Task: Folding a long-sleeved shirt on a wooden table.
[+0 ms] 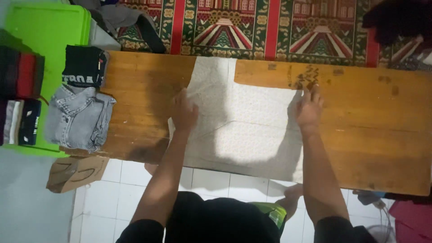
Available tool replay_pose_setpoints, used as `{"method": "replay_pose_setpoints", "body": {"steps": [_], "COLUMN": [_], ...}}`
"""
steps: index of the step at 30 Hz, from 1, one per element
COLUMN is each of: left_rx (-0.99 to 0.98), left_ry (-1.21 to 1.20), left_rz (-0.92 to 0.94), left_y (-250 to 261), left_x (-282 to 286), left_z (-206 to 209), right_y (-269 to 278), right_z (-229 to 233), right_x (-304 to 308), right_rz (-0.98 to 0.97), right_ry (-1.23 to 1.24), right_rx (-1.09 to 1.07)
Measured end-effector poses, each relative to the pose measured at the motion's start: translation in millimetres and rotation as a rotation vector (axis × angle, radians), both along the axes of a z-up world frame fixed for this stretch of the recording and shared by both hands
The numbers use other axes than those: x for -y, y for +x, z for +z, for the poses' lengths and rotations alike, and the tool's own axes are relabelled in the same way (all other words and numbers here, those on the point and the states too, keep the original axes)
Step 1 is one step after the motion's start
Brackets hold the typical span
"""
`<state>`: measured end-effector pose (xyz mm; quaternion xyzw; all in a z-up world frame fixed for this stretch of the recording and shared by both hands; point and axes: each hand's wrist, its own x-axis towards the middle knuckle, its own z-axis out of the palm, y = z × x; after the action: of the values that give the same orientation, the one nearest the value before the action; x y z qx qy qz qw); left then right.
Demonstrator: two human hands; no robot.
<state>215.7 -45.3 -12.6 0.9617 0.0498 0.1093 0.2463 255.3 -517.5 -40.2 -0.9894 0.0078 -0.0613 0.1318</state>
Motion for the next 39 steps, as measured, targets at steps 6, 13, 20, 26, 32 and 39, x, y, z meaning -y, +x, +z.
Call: {"method": "replay_pose_setpoints", "body": {"steps": [6,13,20,26,32,39], "left_rx": [-0.47,-0.532,-0.522,-0.518,-0.481,-0.289], "left_ry": [0.021,0.125,0.008,-0.085,-0.179,-0.673], "left_rz": [0.09,0.082,0.028,0.131,0.111,-0.002], "left_y": [56,97,111,118,114,84], "left_x": [-12,-10,-13,-4,-5,-29], "left_z": [21,34,45,25,32,24], "right_y": [25,43,42,49,33,3], "right_z": [-6,-34,-35,-26,-32,-26], "right_x": [8,21,33,36,54,76], "right_rz": [0.131,-0.278,-0.034,0.032,-0.093,0.135], "right_ry": [-0.236,1.659,0.492,0.152,0.437,1.131], "right_rx": [0.098,0.005,0.087,0.027,-0.144,0.032]}}
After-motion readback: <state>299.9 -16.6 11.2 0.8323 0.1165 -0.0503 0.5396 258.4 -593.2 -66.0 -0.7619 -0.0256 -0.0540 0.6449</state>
